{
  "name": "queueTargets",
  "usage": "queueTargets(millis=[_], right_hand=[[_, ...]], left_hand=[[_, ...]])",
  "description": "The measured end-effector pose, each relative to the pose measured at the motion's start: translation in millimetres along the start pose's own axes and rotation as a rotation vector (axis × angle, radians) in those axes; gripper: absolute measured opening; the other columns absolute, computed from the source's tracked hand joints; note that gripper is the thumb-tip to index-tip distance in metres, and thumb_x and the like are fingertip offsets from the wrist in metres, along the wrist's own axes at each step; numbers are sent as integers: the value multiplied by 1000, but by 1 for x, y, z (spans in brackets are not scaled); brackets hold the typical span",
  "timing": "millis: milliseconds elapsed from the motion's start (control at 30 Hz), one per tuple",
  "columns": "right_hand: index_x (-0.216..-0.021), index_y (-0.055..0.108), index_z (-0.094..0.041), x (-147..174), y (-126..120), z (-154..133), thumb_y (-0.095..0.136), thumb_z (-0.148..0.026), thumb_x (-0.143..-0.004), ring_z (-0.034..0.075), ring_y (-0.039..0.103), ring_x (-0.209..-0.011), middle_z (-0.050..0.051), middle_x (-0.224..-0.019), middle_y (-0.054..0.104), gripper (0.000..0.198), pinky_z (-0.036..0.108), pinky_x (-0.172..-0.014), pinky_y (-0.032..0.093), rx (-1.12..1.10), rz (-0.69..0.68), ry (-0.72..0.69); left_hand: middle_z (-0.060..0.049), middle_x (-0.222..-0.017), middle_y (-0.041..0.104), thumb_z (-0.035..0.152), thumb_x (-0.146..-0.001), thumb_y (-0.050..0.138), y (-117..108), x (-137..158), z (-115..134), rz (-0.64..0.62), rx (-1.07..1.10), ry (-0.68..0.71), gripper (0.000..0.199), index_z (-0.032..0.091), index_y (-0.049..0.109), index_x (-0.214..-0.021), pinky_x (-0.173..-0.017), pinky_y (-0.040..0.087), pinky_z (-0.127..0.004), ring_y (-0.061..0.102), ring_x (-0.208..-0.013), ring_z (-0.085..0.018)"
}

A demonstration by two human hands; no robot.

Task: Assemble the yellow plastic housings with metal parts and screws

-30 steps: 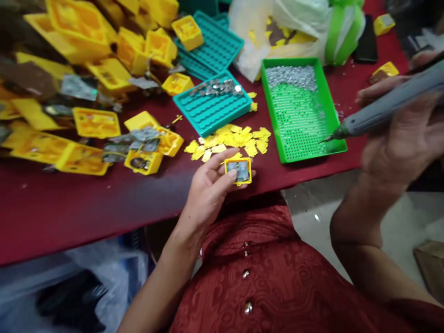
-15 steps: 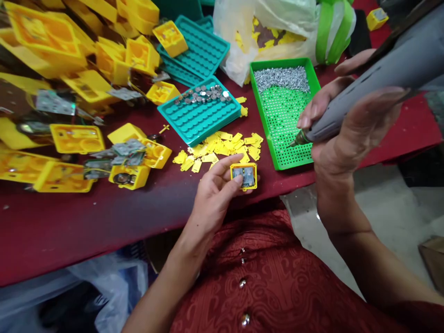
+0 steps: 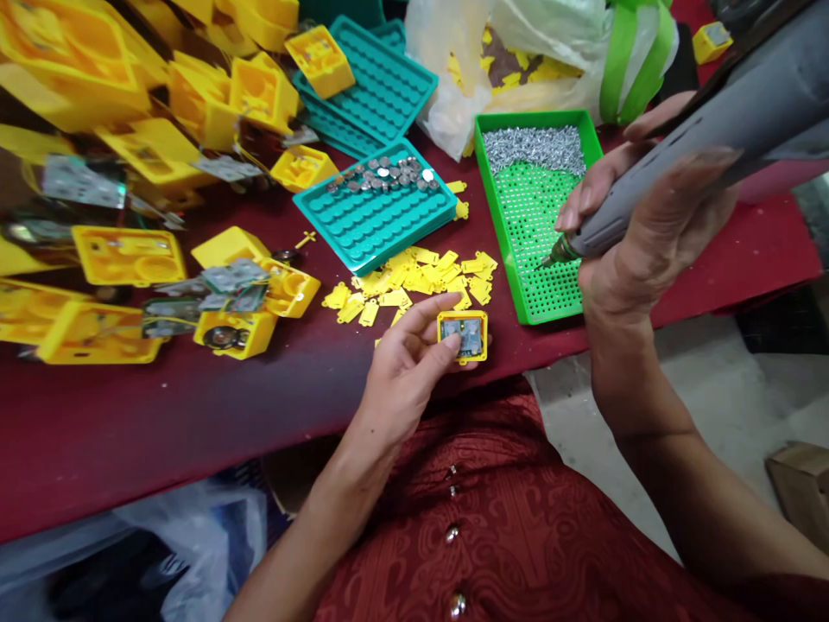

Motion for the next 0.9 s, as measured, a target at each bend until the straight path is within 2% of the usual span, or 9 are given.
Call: queueTargets(millis=[167,233,333,467,667,733,800,900], right_hand=[[-110,55,-21,-3,-2,0,68,-75,-99,12,41,-51,-3,-69,43,57,30,-47,34,-148,76,2],[-108,57,-19,-4,-1,-1,73,-69,-99,11,42,-50,-4,-68,43,54,31,-48,35,-207,67,3],[-111,57,-18,-3,-1,1,71,-68,-101,12,44,-51,-4,-69,46,53,31,-48,36,-198,61,2],[-113,52,-23,-2,0,1,54,-77,-106,13,46,-51,-4,-68,47,54,30,-48,35,-52,75,-69],[-105,59,-20,-4,0,2,75,-63,-100,10,46,-47,-5,-64,48,47,28,-43,34,-239,87,-37],[-108,56,-21,-4,-5,-3,66,-72,-101,11,45,-48,-4,-67,50,53,30,-44,36,-157,83,-34],[-115,53,-22,-4,-2,-3,51,-85,-101,13,51,-55,0,-71,53,65,32,-51,43,92,-41,30],[-134,54,-22,8,17,11,51,-93,-94,22,65,-76,6,-80,60,81,37,-67,53,438,-431,197]], left_hand=[[-6,-98,86,37,-75,101,0,0,1,7,15,-4,59,18,72,-123,-68,68,-24,82,-82,-19],[-5,-96,86,35,-73,103,1,0,1,10,29,-12,60,18,72,-121,-67,67,-22,82,-79,-17],[-5,-95,86,35,-73,103,1,0,2,13,35,-14,60,18,71,-121,-67,68,-22,82,-79,-17],[-8,-101,86,37,-77,99,1,0,1,0,-7,-8,60,17,72,-125,-69,68,-24,83,-84,-19],[-8,-101,86,38,-77,100,-1,0,-1,1,-19,-10,59,17,73,-126,-68,68,-25,83,-84,-20],[-6,-97,86,36,-74,102,-1,0,0,14,4,-14,59,18,74,-122,-66,67,-23,82,-81,-19],[-5,-96,86,35,-71,104,-1,0,-1,22,31,-22,60,18,74,-120,-65,67,-23,82,-80,-18],[-6,-99,87,36,-70,105,-3,1,-2,34,39,-35,61,19,75,-120,-67,68,-24,83,-82,-19]])
Point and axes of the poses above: each hand's wrist, its own x-axis away from the middle knuckle, its own y-axis out of the palm, z = x × y, the point moved 10 cm from there along -x, towards the middle knuckle
